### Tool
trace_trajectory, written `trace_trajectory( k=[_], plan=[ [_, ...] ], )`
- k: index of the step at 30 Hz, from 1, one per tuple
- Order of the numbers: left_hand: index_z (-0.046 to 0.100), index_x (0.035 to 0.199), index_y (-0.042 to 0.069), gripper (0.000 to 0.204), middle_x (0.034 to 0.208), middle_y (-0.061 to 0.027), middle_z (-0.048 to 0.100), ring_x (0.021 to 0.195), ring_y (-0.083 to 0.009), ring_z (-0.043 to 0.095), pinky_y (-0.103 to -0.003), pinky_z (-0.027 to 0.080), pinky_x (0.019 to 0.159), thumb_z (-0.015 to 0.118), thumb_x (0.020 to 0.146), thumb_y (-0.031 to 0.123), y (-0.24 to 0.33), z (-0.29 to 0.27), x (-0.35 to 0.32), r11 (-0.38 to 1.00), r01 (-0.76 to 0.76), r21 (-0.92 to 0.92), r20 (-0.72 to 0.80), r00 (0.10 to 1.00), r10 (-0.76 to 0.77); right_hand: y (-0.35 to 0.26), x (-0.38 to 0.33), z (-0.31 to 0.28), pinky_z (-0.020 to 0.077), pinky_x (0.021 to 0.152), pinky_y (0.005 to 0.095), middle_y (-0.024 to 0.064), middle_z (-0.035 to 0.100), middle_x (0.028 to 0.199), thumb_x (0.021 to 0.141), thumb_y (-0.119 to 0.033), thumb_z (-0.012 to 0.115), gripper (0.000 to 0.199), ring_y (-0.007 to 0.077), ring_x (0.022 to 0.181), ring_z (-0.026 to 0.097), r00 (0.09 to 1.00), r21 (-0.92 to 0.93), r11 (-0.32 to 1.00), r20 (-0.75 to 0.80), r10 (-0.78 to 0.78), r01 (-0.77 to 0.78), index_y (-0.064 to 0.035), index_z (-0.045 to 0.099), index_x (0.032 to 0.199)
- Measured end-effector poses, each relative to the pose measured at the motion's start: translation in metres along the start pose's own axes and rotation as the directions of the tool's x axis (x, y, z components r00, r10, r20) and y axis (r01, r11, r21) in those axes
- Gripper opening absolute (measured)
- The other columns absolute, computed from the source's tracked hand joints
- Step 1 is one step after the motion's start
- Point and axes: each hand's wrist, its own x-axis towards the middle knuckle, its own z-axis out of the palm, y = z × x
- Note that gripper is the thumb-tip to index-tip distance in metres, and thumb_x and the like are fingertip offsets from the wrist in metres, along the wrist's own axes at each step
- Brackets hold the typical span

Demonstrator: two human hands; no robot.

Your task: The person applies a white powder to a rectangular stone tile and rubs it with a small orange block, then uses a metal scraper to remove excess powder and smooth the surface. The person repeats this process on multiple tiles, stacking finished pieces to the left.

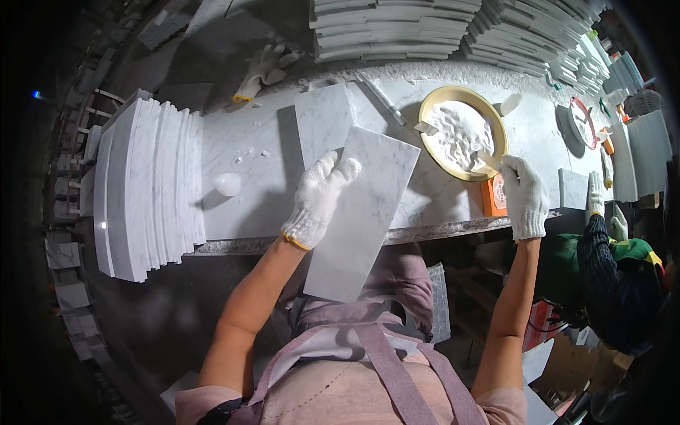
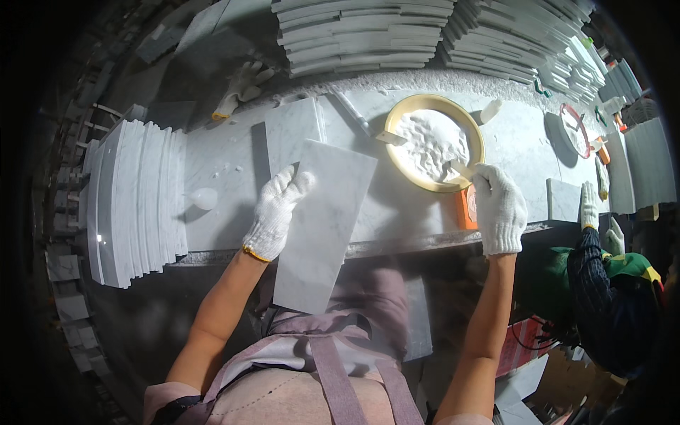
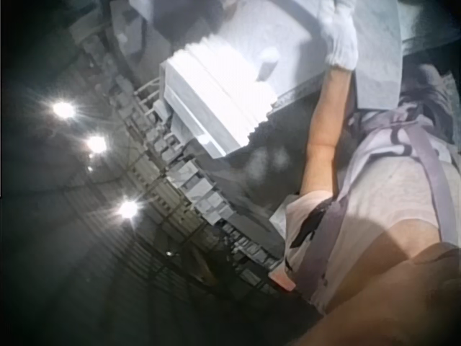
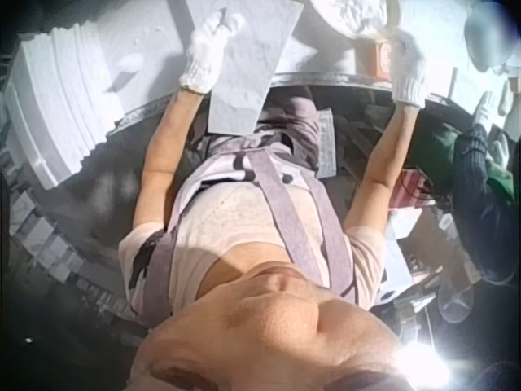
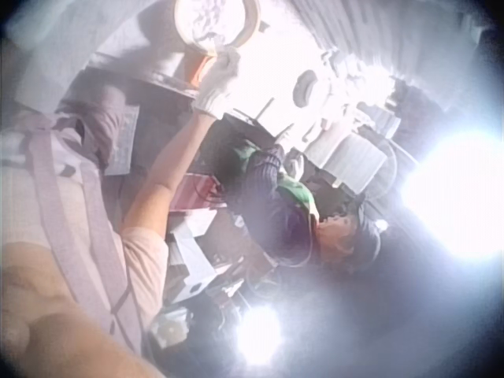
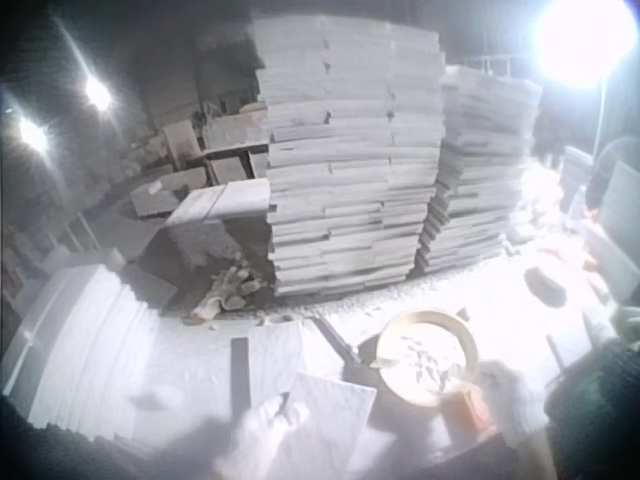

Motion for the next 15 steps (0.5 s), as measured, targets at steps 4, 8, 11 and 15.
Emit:
trace_trajectory(
  k=[4, 8, 11, 15],
  plan=[
    [0.068, 0.128, -0.001, 0.038, 0.111, 0.0008, 0.07, 0.102, -0.0071, 0.059, -0.026, 0.048, 0.095, 0.069, 0.104, 0.029, 0.001, -0.002, 0.0, 0.996, -0.01, 0.093, -0.012, 1.0, 0.011, -0.013, 0.001, -0.002, 0.0559, 0.084, 0.0433, 0.0128, 0.075, 0.107, 0.097, -0.023, 0.067, 0.019, 0.0353, 0.097, 0.072, 0.993, -0.143, 0.983, 0.045, -0.112, 0.118, -0.0126, 0.076, 0.11],
    [0.07, 0.124, -0.001, 0.033, 0.107, 0.0007, 0.07, 0.098, -0.0071, 0.061, -0.024, 0.049, 0.091, 0.068, 0.105, 0.026, 0.0, -0.002, 0.003, 0.996, -0.01, 0.092, 0.015, 1.0, 0.008, -0.043, -0.008, -0.03, 0.0556, 0.09, 0.037, 0.0147, 0.073, 0.122, 0.099, -0.019, 0.07, 0.03, 0.029, 0.103, 0.073, 0.973, -0.133, 0.972, -0.104, -0.207, 0.193, -0.0055, 0.073, 0.125],
    [0.071, 0.12, 0.001, 0.028, 0.101, 0.0003, 0.07, 0.091, -0.0071, 0.059, -0.023, 0.048, 0.085, 0.064, 0.106, 0.024, 0.002, 0.0, -0.002, 0.992, -0.05, 0.112, -0.034, 0.998, 0.055, -0.097, -0.019, -0.033, 0.059, 0.086, 0.0332, 0.0152, 0.071, 0.121, 0.092, -0.007, 0.079, 0.038, 0.0233, 0.102, 0.073, 0.955, 0.322, 0.902, -0.171, -0.243, 0.288, -0.0036, 0.072, 0.129],
    [0.07, 0.122, 0.006, 0.028, 0.098, 0.0006, 0.066, 0.093, -0.0103, 0.059, -0.029, 0.05, 0.088, 0.061, 0.108, 0.029, 0.003, -0.003, -0.003, 0.985, -0.004, 0.174, 0.004, 1.0, 0.003, -0.189, -0.043, 0.001, 0.0613, 0.084, 0.031, 0.0129, 0.071, 0.124, 0.087, -0.006, 0.082, 0.037, 0.0202, 0.101, 0.073, 0.816, 0.654, 0.643, 0.067, -0.574, 0.398, -0.0045, 0.074, 0.123]
  ],
)
